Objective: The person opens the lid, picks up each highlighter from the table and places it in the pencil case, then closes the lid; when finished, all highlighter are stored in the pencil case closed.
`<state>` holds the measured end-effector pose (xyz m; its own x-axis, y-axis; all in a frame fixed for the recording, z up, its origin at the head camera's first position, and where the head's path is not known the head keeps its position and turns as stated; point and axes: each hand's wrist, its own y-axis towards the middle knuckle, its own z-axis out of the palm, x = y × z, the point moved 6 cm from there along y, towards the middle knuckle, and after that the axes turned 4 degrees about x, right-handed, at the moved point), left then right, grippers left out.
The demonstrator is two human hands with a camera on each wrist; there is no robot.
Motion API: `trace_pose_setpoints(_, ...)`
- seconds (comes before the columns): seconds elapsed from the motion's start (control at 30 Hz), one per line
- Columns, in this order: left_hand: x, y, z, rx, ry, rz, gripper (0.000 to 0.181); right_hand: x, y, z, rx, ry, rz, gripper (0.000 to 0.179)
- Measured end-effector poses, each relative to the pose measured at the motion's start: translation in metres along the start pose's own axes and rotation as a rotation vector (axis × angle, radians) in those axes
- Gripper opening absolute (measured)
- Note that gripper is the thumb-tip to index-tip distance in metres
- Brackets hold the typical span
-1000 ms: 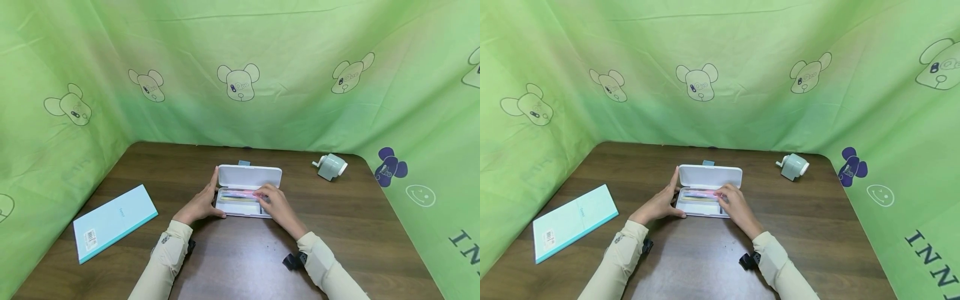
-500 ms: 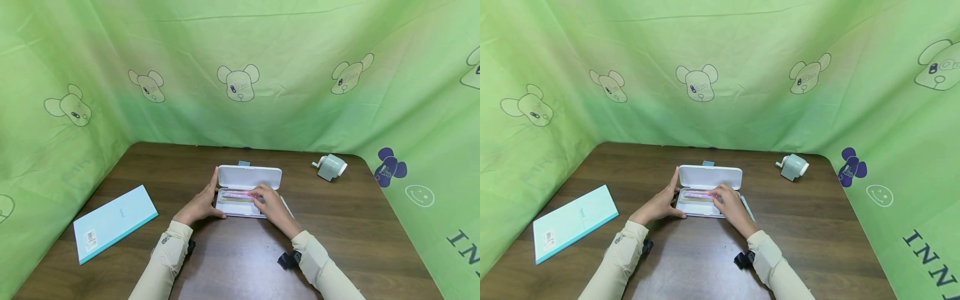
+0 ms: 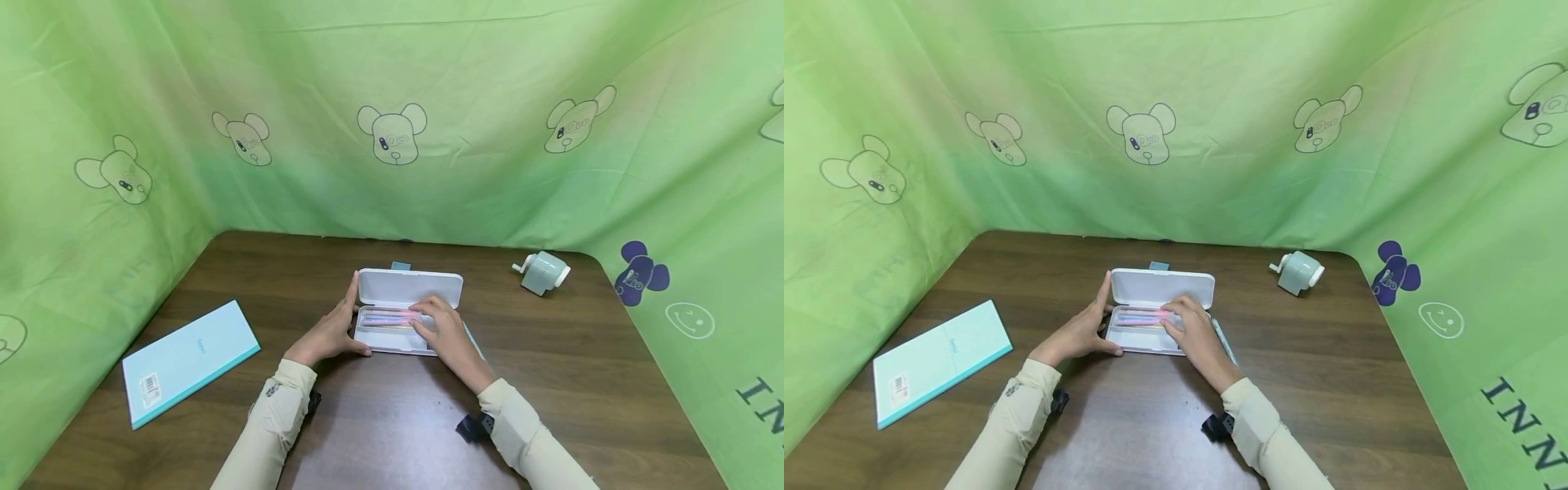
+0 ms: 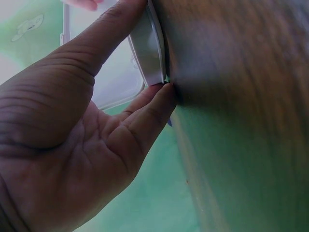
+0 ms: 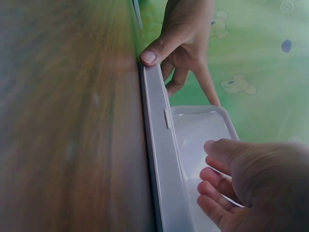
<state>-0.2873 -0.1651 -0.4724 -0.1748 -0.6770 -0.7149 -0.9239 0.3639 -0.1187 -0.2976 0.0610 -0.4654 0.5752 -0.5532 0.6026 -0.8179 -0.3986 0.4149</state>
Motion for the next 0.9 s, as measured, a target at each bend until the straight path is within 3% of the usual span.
trace_pose_setpoints(0.17,-0.002,0.001,0.001,0.009,-0.002,0.008,0.154,-0.01,-0.021,-0.023,-0.039,-0.038,0.007,0.023)
trace_pose_setpoints(0.4,0.0,0.0,-0.001,0.01,0.001,0.019,0.154,-0.03,-0.055,-0.058,-0.08,-0.096,0.091,0.024)
trace_pose_setpoints(0.53,0.001,-0.001,-0.003,0.004,0.01,0.01,0.154,-0.035,-0.068,-0.074,-0.121,-0.125,0.088,0.024)
trace_pose_setpoints(0.7,0.001,-0.002,-0.002,0.012,0.009,-0.008,0.153,-0.037,-0.079,-0.086,-0.144,-0.16,0.092,0.025)
trace_pose_setpoints(0.9,-0.001,-0.001,0.0,0.012,0.006,-0.018,0.153,-0.04,-0.093,-0.093,-0.099,-0.154,0.186,0.023)
